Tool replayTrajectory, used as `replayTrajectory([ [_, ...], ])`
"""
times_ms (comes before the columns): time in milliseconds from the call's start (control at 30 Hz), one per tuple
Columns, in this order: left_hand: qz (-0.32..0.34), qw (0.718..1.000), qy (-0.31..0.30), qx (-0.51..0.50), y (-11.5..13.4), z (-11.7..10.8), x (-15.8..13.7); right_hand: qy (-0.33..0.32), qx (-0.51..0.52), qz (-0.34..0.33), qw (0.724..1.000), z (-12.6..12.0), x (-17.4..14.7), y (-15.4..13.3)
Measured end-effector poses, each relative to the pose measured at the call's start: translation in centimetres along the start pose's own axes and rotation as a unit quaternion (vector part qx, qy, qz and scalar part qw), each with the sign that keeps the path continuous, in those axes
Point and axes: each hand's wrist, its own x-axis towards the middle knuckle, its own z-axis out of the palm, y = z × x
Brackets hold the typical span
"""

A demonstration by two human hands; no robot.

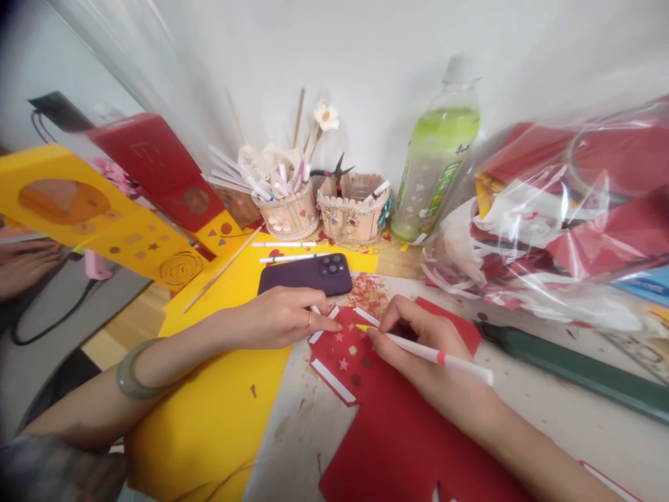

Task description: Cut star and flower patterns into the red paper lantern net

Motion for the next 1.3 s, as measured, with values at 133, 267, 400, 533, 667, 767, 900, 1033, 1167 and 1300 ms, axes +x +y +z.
replayTrajectory([
  [133, -0.002, 1.0, -0.005, -0.002, -0.04, -0.02, 0.05, -0.006, -0.001, -0.003, 1.0, -0.07, -0.02, -0.13],
  [267, -0.001, 1.0, -0.005, -0.005, -0.04, -0.11, 0.04, -0.005, 0.0, 0.001, 1.0, -0.08, -0.08, -0.36],
  [400, 0.0, 1.0, -0.002, -0.005, 0.0, -0.1, -0.01, -0.019, -0.002, 0.004, 1.0, -0.02, -0.04, -0.35],
  [533, -0.004, 1.0, -0.011, -0.007, 0.02, -0.08, 0.01, -0.009, -0.002, -0.005, 1.0, 0.0, -0.01, -0.23],
  [667, -0.003, 1.0, -0.011, -0.006, 0.01, -0.13, 0.05, -0.017, -0.003, 0.005, 1.0, -0.05, 0.01, -0.36],
  [767, -0.004, 1.0, -0.01, -0.01, 0.03, -0.15, 0.04, -0.008, -0.001, 0.001, 1.0, -0.06, 0.0, -0.32],
  [900, -0.009, 1.0, -0.019, -0.01, 0.08, -0.16, 0.01, -0.012, 0.001, -0.001, 1.0, -0.04, -0.08, -0.12],
  [1033, -0.008, 1.0, -0.02, -0.013, 0.05, -0.15, 0.01, -0.01, 0.002, -0.006, 1.0, -0.05, -0.08, -0.24],
  [1167, -0.01, 1.0, -0.02, -0.01, -0.02, -0.15, 0.0, -0.013, -0.007, -0.007, 1.0, -0.1, 0.01, -0.57],
  [1300, -0.01, 1.0, -0.02, -0.011, 0.0, -0.2, 0.02, -0.006, -0.003, -0.009, 1.0, -0.06, 0.05, -0.53],
])
